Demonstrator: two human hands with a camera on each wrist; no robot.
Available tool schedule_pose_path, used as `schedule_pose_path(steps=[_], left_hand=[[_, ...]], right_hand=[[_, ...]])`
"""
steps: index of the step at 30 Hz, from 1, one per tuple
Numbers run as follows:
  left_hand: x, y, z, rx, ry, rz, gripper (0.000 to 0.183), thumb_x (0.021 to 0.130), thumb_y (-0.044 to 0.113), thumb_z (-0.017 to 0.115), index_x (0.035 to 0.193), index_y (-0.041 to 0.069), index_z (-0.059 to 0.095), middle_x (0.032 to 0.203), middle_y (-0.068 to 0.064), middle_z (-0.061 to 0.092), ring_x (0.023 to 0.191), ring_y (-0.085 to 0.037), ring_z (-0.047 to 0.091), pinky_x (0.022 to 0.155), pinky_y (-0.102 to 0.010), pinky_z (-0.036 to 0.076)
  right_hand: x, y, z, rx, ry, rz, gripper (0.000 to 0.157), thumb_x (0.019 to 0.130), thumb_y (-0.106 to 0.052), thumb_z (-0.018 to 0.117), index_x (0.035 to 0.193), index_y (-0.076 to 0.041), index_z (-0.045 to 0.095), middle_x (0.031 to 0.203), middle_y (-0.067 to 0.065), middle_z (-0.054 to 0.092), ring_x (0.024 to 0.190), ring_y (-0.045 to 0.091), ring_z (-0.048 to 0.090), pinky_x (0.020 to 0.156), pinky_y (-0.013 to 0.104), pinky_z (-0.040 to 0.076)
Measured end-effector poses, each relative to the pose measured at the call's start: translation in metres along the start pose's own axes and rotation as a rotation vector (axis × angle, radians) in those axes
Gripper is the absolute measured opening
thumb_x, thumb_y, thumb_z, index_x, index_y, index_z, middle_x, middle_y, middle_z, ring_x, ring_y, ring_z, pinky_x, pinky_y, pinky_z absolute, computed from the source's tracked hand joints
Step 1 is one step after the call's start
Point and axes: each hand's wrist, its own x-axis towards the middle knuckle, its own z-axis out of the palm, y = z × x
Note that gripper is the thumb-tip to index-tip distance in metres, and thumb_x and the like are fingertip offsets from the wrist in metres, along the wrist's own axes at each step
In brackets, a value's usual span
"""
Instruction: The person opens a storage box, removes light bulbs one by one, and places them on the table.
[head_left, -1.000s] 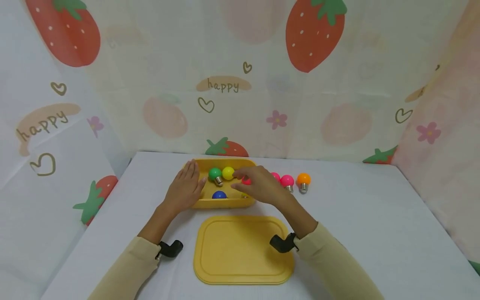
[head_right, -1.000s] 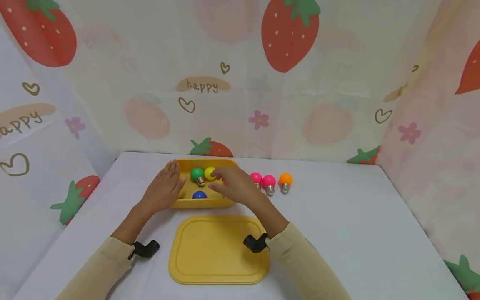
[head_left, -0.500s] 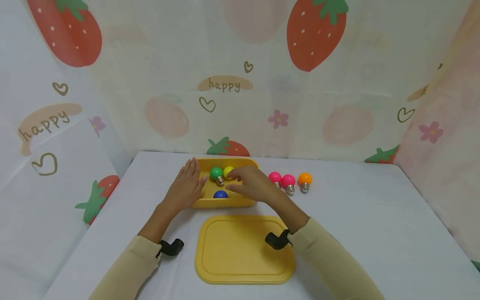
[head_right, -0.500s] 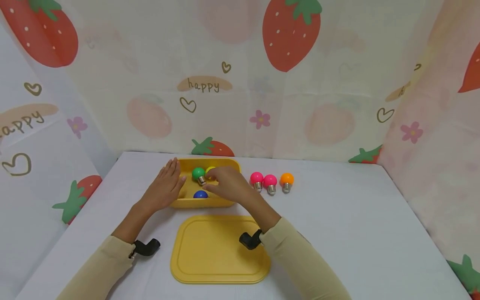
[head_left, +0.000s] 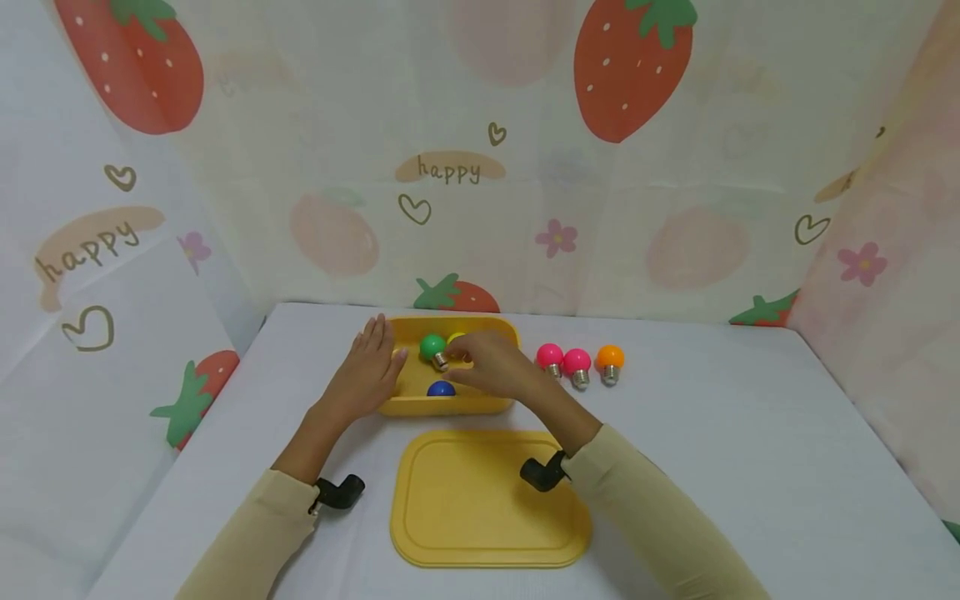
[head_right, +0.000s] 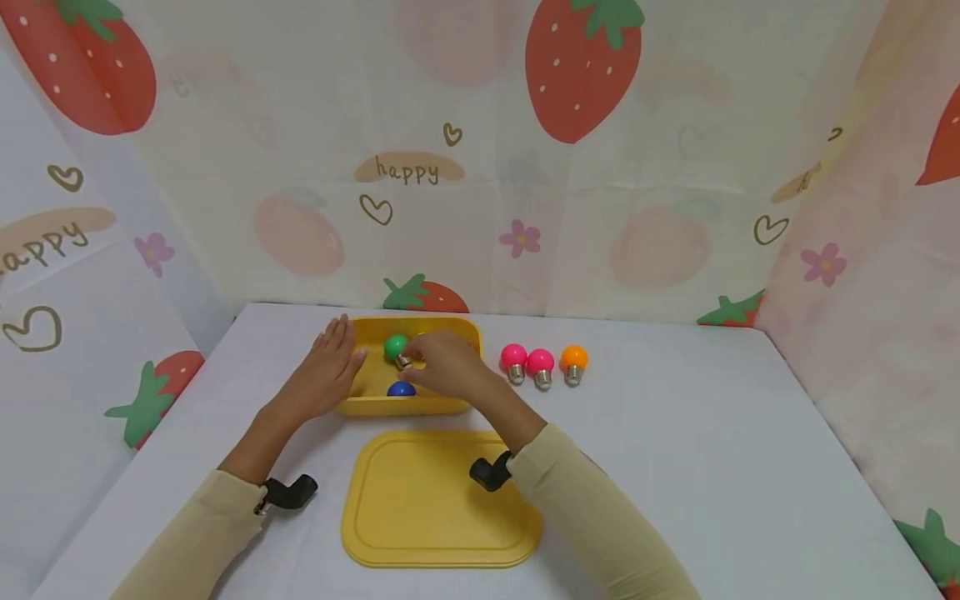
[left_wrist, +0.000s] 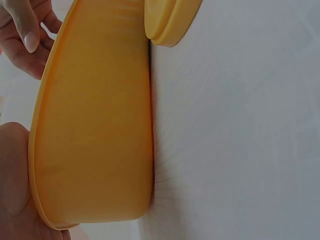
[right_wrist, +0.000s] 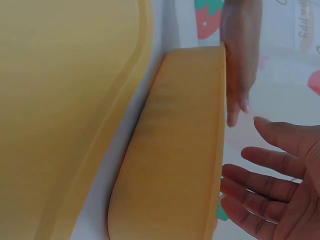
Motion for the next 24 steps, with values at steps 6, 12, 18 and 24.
schedule_pose_path(steps=[6, 12, 18, 24], left_hand=[[0.0, -0.003, 0.0, -0.002, 0.002, 0.002, 0.069, 0.112, 0.036, 0.027, 0.155, -0.016, 0.013, 0.165, -0.03, 0.005, 0.154, -0.042, 0.002, 0.123, -0.056, 0.006], [0.001, -0.004, 0.0, -0.014, -0.006, 0.009, 0.069, 0.112, 0.037, 0.026, 0.155, -0.016, 0.011, 0.165, -0.03, 0.003, 0.154, -0.042, 0.0, 0.123, -0.055, 0.006], [0.001, -0.006, 0.004, -0.009, 0.002, 0.014, 0.069, 0.113, 0.036, 0.026, 0.155, -0.016, 0.011, 0.165, -0.03, 0.003, 0.154, -0.042, 0.0, 0.123, -0.055, 0.007], [0.001, -0.005, 0.005, -0.009, 0.013, 0.02, 0.068, 0.113, 0.035, 0.025, 0.154, -0.017, 0.012, 0.165, -0.031, 0.004, 0.154, -0.043, 0.001, 0.123, -0.055, 0.007]], right_hand=[[0.007, -0.001, 0.004, 0.005, -0.025, 0.019, 0.039, 0.095, -0.023, 0.074, 0.127, -0.001, 0.07, 0.12, 0.014, 0.072, 0.114, 0.03, 0.066, 0.099, 0.04, 0.053], [0.015, -0.001, 0.008, -0.012, -0.04, 0.023, 0.039, 0.095, -0.023, 0.075, 0.127, -0.001, 0.07, 0.117, 0.013, 0.073, 0.109, 0.03, 0.066, 0.096, 0.038, 0.054], [0.022, 0.0, 0.011, -0.026, -0.052, 0.023, 0.04, 0.093, -0.027, 0.077, 0.124, -0.002, 0.071, 0.115, 0.013, 0.073, 0.108, 0.03, 0.065, 0.095, 0.038, 0.053], [0.029, 0.002, 0.015, -0.029, -0.078, 0.039, 0.039, 0.092, -0.028, 0.078, 0.121, -0.001, 0.072, 0.114, 0.012, 0.073, 0.108, 0.028, 0.066, 0.096, 0.037, 0.053]])
